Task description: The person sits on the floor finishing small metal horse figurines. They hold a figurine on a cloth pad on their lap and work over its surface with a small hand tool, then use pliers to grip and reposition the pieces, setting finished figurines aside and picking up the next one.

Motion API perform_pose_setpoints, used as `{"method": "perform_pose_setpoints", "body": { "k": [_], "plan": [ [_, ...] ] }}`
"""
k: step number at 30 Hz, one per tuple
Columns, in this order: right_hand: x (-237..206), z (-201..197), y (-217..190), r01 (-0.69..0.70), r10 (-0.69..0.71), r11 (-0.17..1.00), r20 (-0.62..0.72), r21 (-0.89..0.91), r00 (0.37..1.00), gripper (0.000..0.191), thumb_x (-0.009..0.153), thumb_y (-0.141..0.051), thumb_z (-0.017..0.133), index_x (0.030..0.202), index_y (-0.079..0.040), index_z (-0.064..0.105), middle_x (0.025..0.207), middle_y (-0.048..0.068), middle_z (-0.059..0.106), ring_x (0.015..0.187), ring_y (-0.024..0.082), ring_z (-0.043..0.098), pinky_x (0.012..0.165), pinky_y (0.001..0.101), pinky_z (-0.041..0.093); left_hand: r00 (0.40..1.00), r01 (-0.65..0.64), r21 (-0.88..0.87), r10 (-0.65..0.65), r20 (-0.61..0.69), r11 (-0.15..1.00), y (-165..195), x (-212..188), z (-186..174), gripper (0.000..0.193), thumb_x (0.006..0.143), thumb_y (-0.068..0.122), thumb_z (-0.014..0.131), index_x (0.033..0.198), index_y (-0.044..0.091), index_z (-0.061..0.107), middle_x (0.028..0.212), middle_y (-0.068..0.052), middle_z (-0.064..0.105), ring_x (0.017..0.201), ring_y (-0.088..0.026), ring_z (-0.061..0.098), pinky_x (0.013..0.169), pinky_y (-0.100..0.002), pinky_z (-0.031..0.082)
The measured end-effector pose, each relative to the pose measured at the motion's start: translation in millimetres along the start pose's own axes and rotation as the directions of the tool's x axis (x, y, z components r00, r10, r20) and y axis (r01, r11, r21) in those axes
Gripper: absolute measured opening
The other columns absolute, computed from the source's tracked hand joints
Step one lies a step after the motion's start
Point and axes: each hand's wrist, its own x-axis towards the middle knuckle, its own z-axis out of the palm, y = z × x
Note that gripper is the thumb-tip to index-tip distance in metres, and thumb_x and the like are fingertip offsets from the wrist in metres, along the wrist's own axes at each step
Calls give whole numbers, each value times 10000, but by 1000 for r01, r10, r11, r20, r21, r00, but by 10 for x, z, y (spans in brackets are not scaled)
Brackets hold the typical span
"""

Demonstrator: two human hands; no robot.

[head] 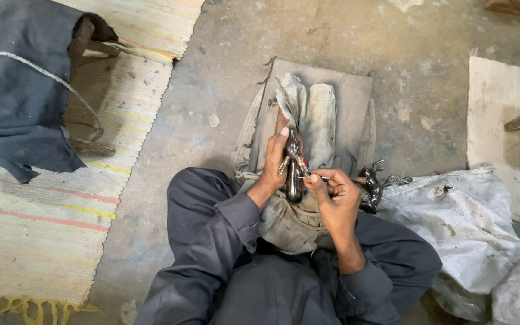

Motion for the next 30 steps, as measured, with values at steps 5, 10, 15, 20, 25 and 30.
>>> {"method": "perform_pose_setpoints", "body": {
  "k": [5,10,15,20,25,30],
  "plan": [
    [1,-29,-38,15,-14,999,40,-28,999,122,992,-36,673,1057,68,681,944,128,768,887,149,763,823,272,637,991,128,-215,-133,-11,968,20,-3,9,597,1087,467,346,789,6,579,645,-71,554,561,-163,547,564,-309,453],
    [-21,-39,-34,26,-23,999,54,-46,998,121,990,-47,679,1042,63,679,946,126,773,892,141,768,805,258,629,986,157,-292,-168,-13,944,-13,-10,14,579,1089,458,362,809,-1,579,663,-72,552,575,-164,544,567,-316,455],
    [-30,-48,-21,20,-16,997,60,-70,998,108,985,-40,685,1031,58,679,940,129,780,882,140,764,787,252,627,991,129,-283,-134,2,950,-23,-21,17,570,1105,460,332,836,14,564,703,-76,550,598,-166,543,597,-317,473],
    [-47,-75,-11,35,-29,996,77,-79,997,98,980,-35,686,1016,55,682,933,129,781,878,139,768,782,253,627,991,131,-268,-135,5,955,-10,-20,18,564,1110,449,317,842,16,559,705,-77,546,599,-167,539,601,-317,475],
    [-59,-100,7,45,-39,997,101,-59,994,94,981,-40,690,1000,51,677,932,124,775,877,130,762,788,250,627,987,154,-284,-162,-3,946,-11,-11,24,575,1117,438,325,821,8,568,685,-78,547,590,-169,539,589,-315,470],
    [-79,-128,28,49,-41,996,105,-68,994,99,974,-48,698,989,47,671,930,120,778,866,117,761,747,222,604,983,176,-286,-185,-5,942,-12,-13,24,573,1115,431,322,821,9,575,687,-77,556,583,-165,551,585,-312,480]
  ]
}}
